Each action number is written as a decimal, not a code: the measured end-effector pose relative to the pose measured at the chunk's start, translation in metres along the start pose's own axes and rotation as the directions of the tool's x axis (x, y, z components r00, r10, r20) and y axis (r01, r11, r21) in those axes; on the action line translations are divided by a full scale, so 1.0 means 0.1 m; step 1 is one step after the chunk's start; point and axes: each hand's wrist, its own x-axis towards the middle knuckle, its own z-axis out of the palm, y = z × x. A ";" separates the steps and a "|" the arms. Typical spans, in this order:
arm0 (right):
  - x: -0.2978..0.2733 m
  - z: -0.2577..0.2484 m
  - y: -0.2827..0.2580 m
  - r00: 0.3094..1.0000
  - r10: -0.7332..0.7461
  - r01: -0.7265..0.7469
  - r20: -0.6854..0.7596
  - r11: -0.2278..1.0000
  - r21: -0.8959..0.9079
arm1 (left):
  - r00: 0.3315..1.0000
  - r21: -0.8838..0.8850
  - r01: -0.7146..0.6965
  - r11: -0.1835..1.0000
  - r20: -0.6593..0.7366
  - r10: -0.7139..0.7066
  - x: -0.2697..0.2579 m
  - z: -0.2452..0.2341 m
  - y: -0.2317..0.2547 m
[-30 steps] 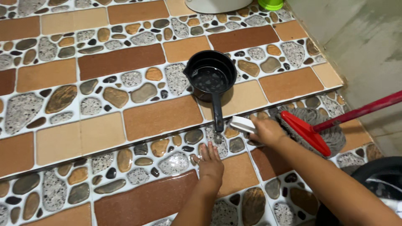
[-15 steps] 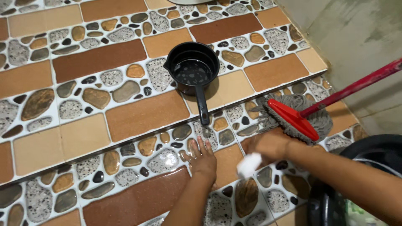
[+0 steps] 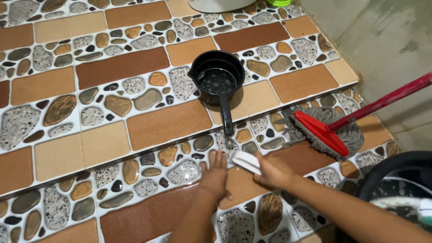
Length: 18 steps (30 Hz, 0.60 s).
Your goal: The person cleans a tiled bathroom floor by hand with a brush and soapy water from a bucket, then rinses several cleaning tools in the bucket.
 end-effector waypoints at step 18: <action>0.75 0.29 -0.95 0.981 -0.104 0.121 -0.165 0.988 0.096 | 0.944 -0.046 0.329 0.943 0.059 -0.326 -0.58 -0.35 -0.93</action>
